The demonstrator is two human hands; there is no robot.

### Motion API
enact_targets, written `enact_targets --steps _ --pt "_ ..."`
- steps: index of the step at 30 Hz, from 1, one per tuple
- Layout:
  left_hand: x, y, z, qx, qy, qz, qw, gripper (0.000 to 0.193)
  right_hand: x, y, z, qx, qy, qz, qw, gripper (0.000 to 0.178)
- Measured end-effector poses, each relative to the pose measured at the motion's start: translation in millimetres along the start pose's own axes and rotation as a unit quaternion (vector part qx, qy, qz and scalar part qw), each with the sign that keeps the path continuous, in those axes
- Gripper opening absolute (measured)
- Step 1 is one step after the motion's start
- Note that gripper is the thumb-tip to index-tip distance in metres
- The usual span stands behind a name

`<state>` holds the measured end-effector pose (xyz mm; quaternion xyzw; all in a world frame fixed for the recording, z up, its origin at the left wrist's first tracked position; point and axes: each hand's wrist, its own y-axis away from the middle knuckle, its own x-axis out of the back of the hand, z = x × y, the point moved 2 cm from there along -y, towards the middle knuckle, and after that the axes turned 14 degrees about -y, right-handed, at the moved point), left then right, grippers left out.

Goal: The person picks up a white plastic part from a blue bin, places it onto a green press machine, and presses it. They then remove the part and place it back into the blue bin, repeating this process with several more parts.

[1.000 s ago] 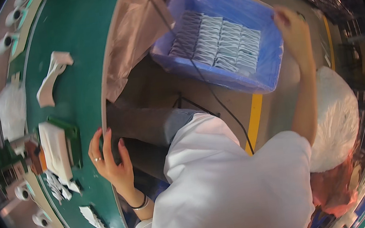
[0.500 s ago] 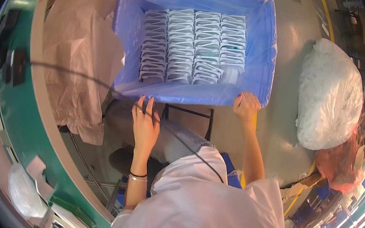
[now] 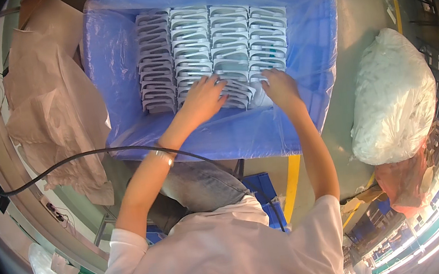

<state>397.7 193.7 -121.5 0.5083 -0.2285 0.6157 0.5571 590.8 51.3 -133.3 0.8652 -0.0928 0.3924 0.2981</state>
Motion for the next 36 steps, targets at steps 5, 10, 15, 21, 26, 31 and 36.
enact_targets --steps 5,10,15,21,26,31,36 --pt "-80.8 -62.3 -31.9 0.0 -0.181 -0.039 0.983 0.019 -38.3 -34.4 -16.6 0.011 0.044 -0.093 0.995 0.026" --pt "-114.0 -83.6 -23.2 -0.071 -0.22 0.088 0.969 0.018 -51.3 -23.5 4.6 -0.108 0.04 -0.117 0.986 0.027" --pt "-118.2 -97.5 -32.7 -0.084 -0.244 0.113 0.959 0.018 -45.1 -29.9 6.2 -0.126 -0.014 -0.071 0.989 0.025" --pt "-125.5 -110.3 -41.2 -0.09 -0.179 -0.025 0.979 0.017 -40.2 -37.7 4.5 -0.13 0.007 -0.049 0.99 0.027" --pt "-138.2 -118.8 -37.7 -0.062 -0.23 -0.003 0.971 0.016 -39.4 -41.6 0.4 -0.115 -0.018 -0.038 0.992 0.027" --pt "-140.4 -112.8 -38.2 -0.084 -0.264 0.069 0.958 0.015 -41.5 -42.5 8.2 -0.101 -0.009 -0.038 0.994 0.026" --pt "-128.8 -113.1 -35.3 -0.103 -0.285 0.032 0.953 0.016 -40.5 -43.4 12.8 -0.053 0.008 0.014 0.998 0.024"
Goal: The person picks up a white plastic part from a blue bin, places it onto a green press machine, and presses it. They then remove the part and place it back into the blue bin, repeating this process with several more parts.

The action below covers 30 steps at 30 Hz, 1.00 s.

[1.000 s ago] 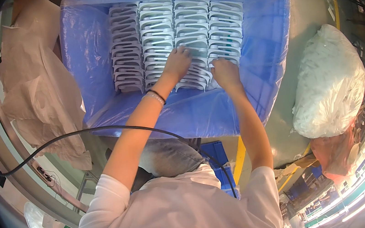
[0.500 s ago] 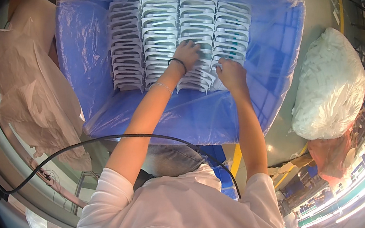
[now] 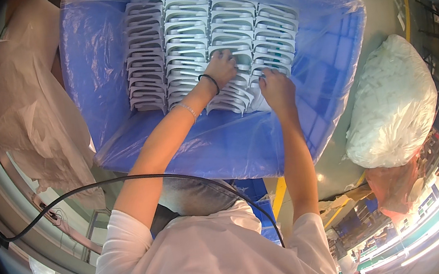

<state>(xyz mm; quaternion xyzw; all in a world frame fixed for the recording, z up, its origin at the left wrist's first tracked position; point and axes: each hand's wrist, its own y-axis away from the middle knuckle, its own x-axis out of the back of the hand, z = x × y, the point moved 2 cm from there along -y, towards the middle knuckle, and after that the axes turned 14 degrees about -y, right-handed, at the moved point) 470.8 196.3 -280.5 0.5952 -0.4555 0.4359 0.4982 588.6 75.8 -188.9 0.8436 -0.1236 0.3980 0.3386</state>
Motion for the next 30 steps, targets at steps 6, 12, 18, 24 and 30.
enact_targets --steps 6,12,18,24,30 --pt "-1.6 -0.3 4.0 -0.002 -0.009 -0.009 1.0 0.017 -20.7 4.5 5.6 0.074 0.026 0.015 0.997 0.03" --pt "-23.2 1.8 -8.6 0.014 0.065 0.079 0.995 0.022 -34.6 4.8 20.9 0.05 0.054 -0.012 0.997 0.036" --pt "-7.5 4.3 -10.6 -0.032 0.028 0.051 0.998 0.015 -31.3 -1.5 30.5 0.049 0.062 -0.021 0.997 0.039" --pt "7.4 8.7 -15.9 -0.039 0.035 0.018 0.998 0.015 -30.2 -1.1 38.0 0.028 0.027 -0.029 0.999 0.038" --pt "-10.1 7.6 -12.4 0.008 0.038 0.085 0.996 0.016 -34.6 -6.3 27.5 0.032 0.046 -0.033 0.998 0.035"
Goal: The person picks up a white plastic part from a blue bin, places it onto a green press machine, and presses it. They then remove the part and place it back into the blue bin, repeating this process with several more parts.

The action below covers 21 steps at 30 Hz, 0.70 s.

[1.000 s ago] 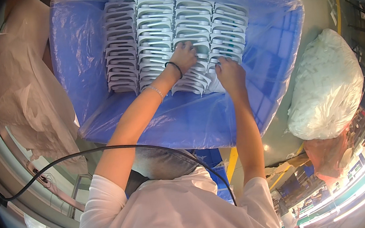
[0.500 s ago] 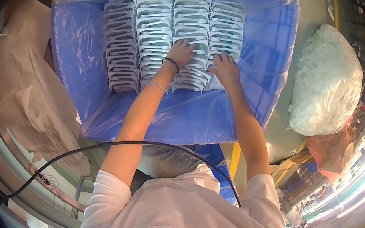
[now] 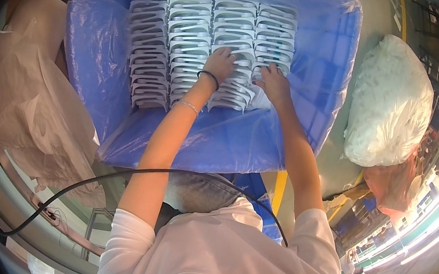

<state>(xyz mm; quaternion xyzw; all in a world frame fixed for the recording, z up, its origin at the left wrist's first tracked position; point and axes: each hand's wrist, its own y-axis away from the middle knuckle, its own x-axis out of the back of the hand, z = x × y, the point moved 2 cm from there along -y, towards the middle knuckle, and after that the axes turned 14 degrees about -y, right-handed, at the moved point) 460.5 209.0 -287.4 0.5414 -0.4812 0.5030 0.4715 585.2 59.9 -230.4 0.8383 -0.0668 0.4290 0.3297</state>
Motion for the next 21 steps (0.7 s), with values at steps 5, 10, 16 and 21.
enact_targets --steps 5,10,16,21 --pt "-2.0 -0.4 -0.2 -0.029 0.038 -0.004 0.999 0.015 0.8 -1.7 2.6 -0.011 0.002 0.007 1.0 0.027" --pt "6.3 5.4 5.2 -0.003 0.025 0.02 0.999 0.017 13.9 -0.9 0.1 -0.016 0.049 0.003 0.999 0.02" --pt "-8.0 15.4 -5.1 -0.005 0.042 0.032 0.999 0.02 42.1 -14.6 -75.1 0.085 -0.006 0.094 0.992 0.015" --pt "29.3 26.0 -18.4 -0.011 0.117 0.103 0.988 0.02 23.5 -22.6 -86.2 0.152 0.022 0.111 0.982 0.017"
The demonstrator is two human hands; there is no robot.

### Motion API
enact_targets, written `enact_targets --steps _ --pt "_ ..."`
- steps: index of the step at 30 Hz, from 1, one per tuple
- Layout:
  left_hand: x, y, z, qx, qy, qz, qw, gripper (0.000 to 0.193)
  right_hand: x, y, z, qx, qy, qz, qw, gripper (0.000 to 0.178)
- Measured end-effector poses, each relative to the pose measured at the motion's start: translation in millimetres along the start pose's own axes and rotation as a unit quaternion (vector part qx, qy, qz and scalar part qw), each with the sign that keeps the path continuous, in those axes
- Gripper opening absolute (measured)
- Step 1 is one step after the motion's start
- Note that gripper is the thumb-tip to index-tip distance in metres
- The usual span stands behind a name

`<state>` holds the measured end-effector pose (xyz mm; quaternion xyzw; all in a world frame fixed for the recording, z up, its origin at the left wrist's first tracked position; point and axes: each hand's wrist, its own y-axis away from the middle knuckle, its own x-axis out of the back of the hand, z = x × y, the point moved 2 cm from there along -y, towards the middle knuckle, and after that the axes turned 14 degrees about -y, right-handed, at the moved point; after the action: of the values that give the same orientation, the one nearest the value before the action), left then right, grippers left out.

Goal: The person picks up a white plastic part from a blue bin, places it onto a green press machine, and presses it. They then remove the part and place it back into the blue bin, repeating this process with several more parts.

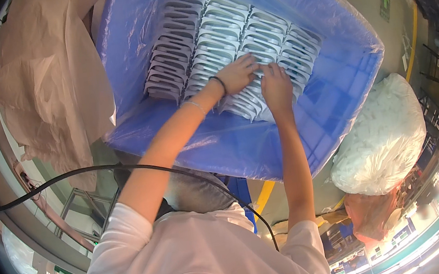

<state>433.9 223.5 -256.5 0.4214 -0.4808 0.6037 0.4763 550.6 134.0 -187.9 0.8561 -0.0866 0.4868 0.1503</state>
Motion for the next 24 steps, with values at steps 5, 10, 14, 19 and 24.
enact_targets --steps 5,10,14,19,24 --pt "24.6 58.4 -48.7 0.147 -0.082 -0.045 0.985 0.024 -24.0 -7.5 9.7 0.067 0.026 -0.003 0.997 0.021" --pt "11.0 86.7 -72.0 0.127 -0.109 -0.069 0.983 0.018 -44.3 -6.9 8.6 0.066 0.061 -0.006 0.996 0.016" --pt "1.2 66.7 -67.6 0.086 -0.163 -0.042 0.982 0.018 -56.8 -13.7 4.8 0.11 0.14 -0.008 0.984 0.011" --pt "-6.9 58.0 -61.7 0.033 -0.242 -0.079 0.967 0.019 -70.9 -25.4 5.1 0.101 0.251 -0.099 0.958 0.01" --pt "-7.8 55.6 -68.9 0.02 -0.212 -0.028 0.977 0.018 -81.3 -29.1 2.0 0.098 0.265 -0.088 0.955 0.011"
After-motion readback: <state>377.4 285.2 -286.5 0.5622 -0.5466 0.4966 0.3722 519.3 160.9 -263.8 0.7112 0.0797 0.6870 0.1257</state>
